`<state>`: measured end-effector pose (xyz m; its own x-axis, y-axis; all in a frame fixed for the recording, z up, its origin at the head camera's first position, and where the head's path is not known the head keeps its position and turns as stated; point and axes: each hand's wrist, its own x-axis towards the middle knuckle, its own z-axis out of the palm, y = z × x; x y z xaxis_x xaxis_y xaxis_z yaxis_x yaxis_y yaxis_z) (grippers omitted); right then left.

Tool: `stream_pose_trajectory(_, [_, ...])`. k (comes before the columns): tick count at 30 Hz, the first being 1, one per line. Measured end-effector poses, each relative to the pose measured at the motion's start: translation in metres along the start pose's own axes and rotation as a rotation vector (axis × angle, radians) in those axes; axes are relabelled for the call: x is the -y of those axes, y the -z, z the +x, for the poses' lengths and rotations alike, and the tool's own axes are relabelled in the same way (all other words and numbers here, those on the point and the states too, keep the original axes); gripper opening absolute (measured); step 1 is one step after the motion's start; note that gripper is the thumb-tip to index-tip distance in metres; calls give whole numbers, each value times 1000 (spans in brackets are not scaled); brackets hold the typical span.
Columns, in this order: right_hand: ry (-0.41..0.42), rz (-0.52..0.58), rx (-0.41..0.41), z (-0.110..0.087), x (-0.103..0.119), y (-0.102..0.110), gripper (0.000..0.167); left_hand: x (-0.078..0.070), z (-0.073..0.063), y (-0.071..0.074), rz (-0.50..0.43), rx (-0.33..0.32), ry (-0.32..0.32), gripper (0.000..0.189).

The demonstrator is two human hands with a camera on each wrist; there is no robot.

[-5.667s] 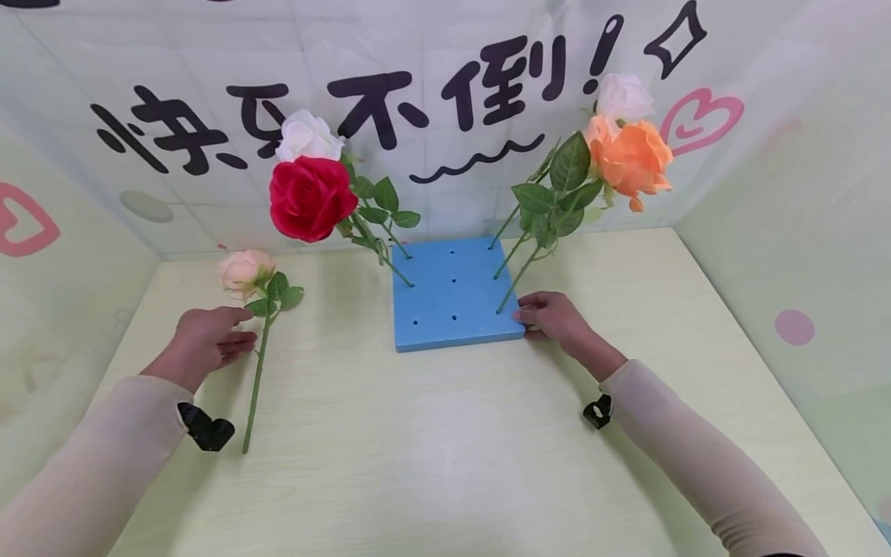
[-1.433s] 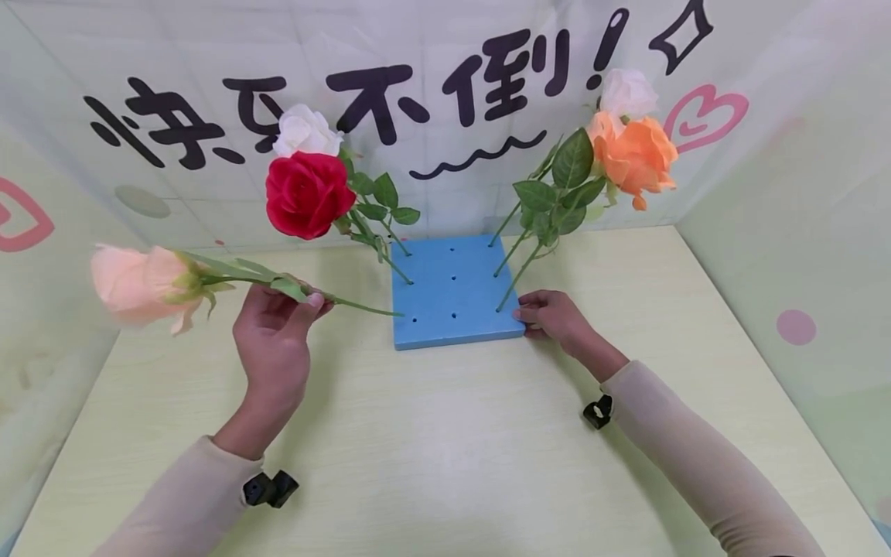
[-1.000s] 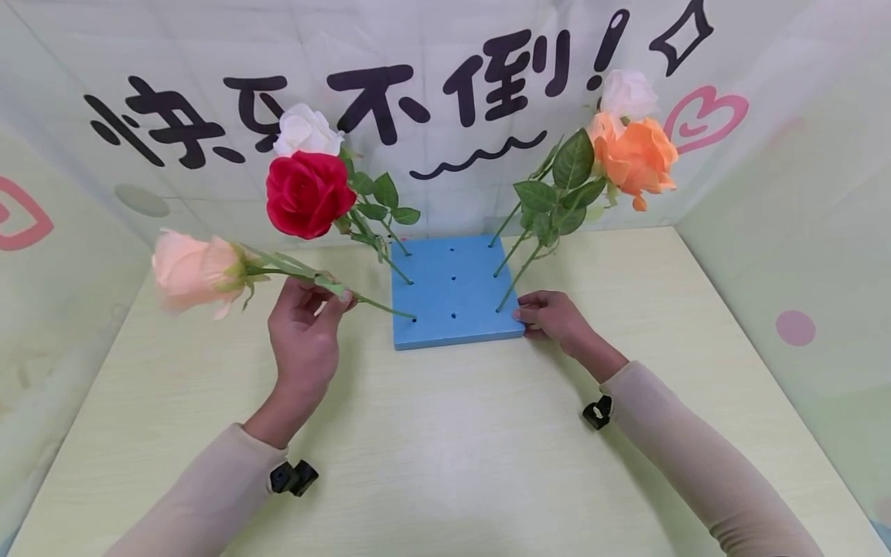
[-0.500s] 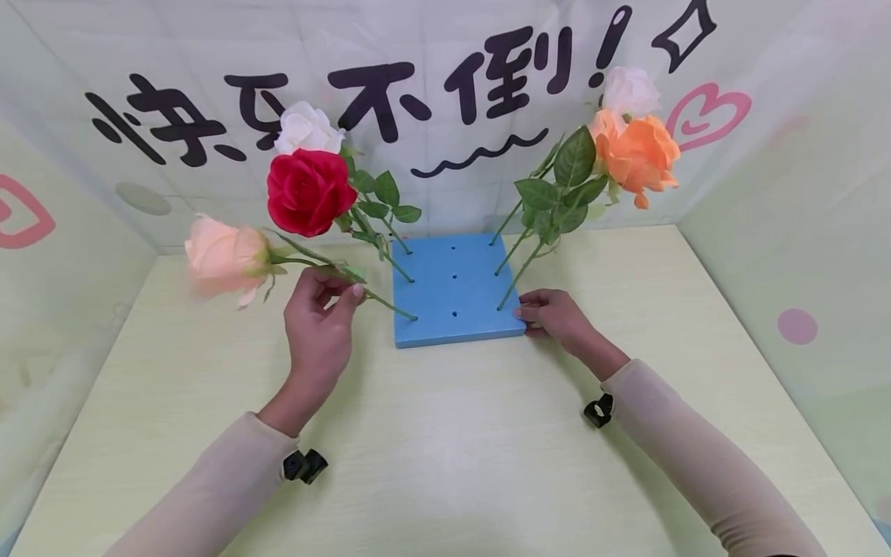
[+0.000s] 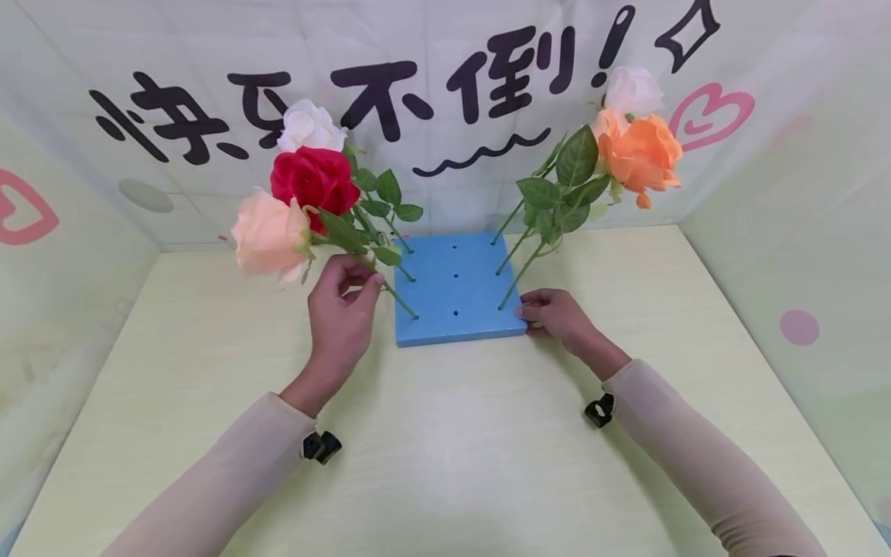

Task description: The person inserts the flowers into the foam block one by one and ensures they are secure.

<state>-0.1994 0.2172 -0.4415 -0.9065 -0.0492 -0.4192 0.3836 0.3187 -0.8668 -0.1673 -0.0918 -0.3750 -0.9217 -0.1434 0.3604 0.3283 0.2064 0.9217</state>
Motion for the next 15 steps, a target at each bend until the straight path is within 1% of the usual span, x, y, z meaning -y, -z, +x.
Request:
stream_pose_trajectory(4, [5,2,3,1,-1,-1,45,3,2,-1,29,-3,0,19])
stream_pose_trajectory(7, [5,-2,0,1,-1,-1,45,3,3,0,23,-13,4,19])
stream_pose_trajectory(10, [3,-5,4,2,-1,-2,44,4,4,3,24,-9,11,21])
stream_pose_trajectory(12, [4,-10,13,1,-1,-2,45,4,3,6,34,10,21,23])
stream_pose_trajectory(15, [7,-19,32,1,0,0,45,3,3,11,67,57,35,28])
